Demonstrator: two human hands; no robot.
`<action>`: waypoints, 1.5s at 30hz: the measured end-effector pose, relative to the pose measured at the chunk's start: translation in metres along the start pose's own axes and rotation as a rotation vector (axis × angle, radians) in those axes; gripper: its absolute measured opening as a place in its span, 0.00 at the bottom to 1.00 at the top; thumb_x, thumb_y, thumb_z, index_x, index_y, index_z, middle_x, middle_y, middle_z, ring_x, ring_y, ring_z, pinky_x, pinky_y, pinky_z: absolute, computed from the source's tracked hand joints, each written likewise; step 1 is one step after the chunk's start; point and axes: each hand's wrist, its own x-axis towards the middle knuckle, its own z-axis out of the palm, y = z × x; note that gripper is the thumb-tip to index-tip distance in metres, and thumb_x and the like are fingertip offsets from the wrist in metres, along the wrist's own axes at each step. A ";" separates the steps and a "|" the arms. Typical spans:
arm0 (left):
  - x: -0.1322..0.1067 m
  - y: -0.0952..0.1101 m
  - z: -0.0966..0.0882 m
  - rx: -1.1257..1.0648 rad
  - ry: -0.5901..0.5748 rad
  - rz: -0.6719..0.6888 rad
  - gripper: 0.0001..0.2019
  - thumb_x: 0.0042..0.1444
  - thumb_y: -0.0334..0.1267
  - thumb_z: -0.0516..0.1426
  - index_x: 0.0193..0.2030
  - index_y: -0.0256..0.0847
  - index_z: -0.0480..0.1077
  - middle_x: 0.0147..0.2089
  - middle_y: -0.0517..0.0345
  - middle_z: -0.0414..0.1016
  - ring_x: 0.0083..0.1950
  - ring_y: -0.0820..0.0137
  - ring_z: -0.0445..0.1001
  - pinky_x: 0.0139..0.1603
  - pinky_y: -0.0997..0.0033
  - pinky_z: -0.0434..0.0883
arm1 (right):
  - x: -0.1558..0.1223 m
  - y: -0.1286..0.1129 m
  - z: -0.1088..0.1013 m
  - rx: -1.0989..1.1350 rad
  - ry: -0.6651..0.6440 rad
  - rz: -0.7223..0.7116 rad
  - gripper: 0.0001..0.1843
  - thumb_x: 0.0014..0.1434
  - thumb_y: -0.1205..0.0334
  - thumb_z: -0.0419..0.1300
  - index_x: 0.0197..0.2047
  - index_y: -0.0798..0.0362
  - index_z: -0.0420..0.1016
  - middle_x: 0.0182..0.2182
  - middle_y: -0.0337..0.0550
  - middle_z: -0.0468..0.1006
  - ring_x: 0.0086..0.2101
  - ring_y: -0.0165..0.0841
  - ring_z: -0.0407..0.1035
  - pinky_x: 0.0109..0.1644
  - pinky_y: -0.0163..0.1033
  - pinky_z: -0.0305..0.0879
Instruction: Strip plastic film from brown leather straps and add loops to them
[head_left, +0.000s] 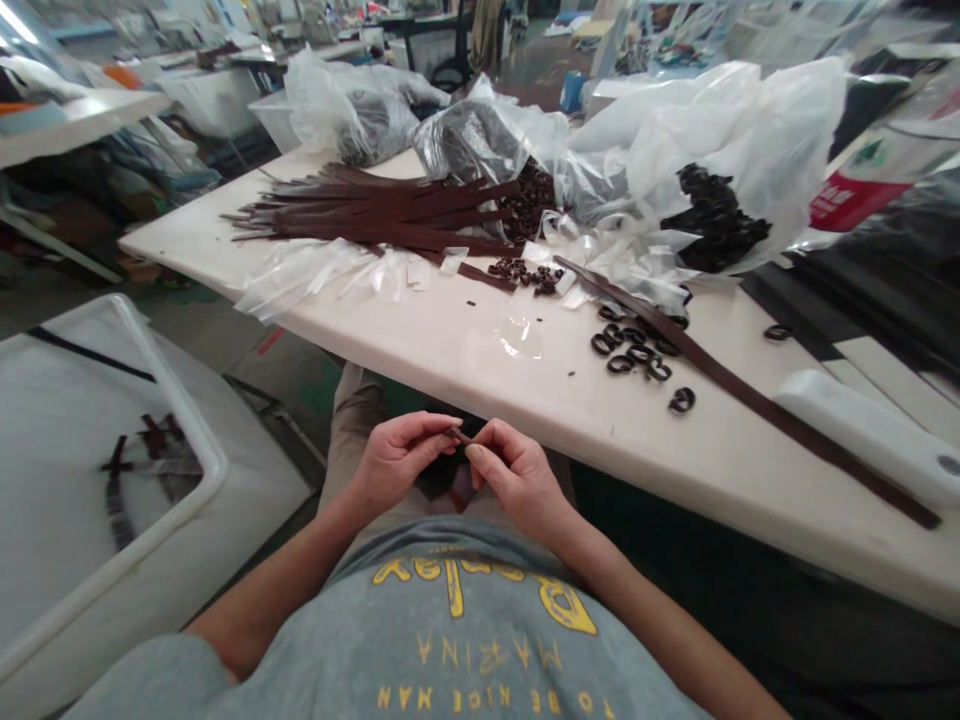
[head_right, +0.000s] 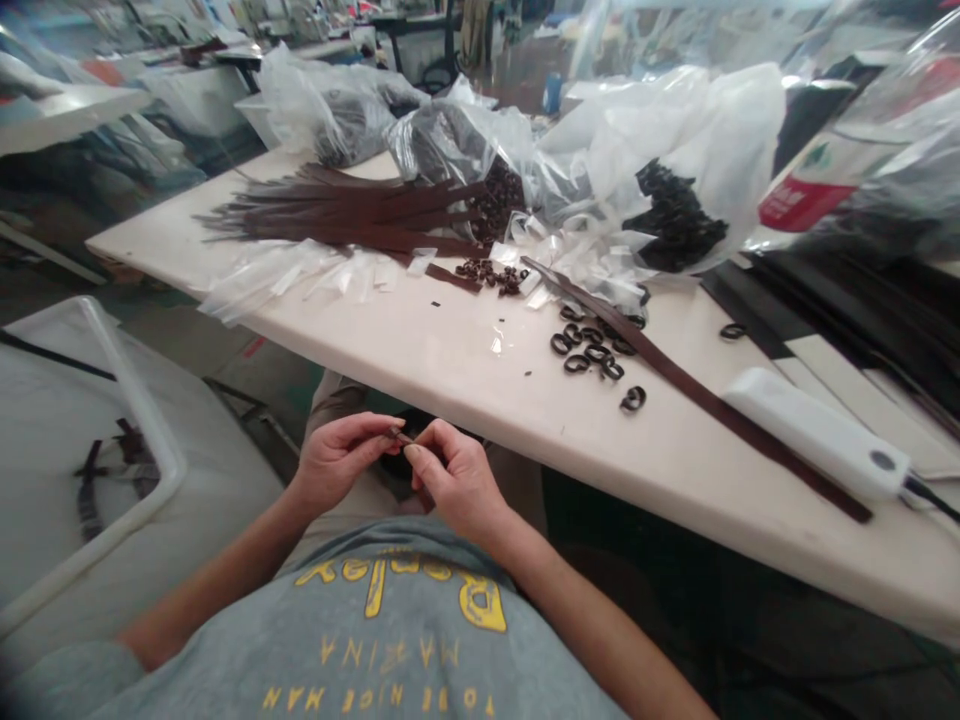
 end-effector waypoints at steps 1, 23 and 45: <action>0.000 -0.001 0.001 0.042 0.006 0.037 0.09 0.57 0.36 0.62 0.43 0.40 0.79 0.36 0.56 0.82 0.33 0.72 0.79 0.36 0.76 0.76 | -0.001 0.001 0.001 -0.029 0.019 -0.024 0.11 0.61 0.56 0.55 0.29 0.50 0.65 0.20 0.33 0.70 0.20 0.26 0.62 0.25 0.31 0.58; -0.002 -0.008 0.014 -0.406 -0.033 -0.441 0.14 0.42 0.42 0.71 0.37 0.40 0.82 0.36 0.55 0.82 0.35 0.73 0.75 0.41 0.75 0.71 | -0.005 0.017 0.002 -0.426 0.102 -0.221 0.06 0.64 0.62 0.55 0.34 0.51 0.69 0.27 0.38 0.76 0.27 0.30 0.69 0.32 0.33 0.60; -0.008 -0.008 -0.013 -0.134 0.082 -0.254 0.08 0.50 0.39 0.67 0.36 0.41 0.82 0.34 0.57 0.81 0.33 0.72 0.73 0.35 0.75 0.69 | -0.003 0.011 0.004 -1.003 -0.224 -0.083 0.12 0.70 0.55 0.53 0.40 0.54 0.70 0.31 0.45 0.81 0.27 0.34 0.73 0.28 0.37 0.47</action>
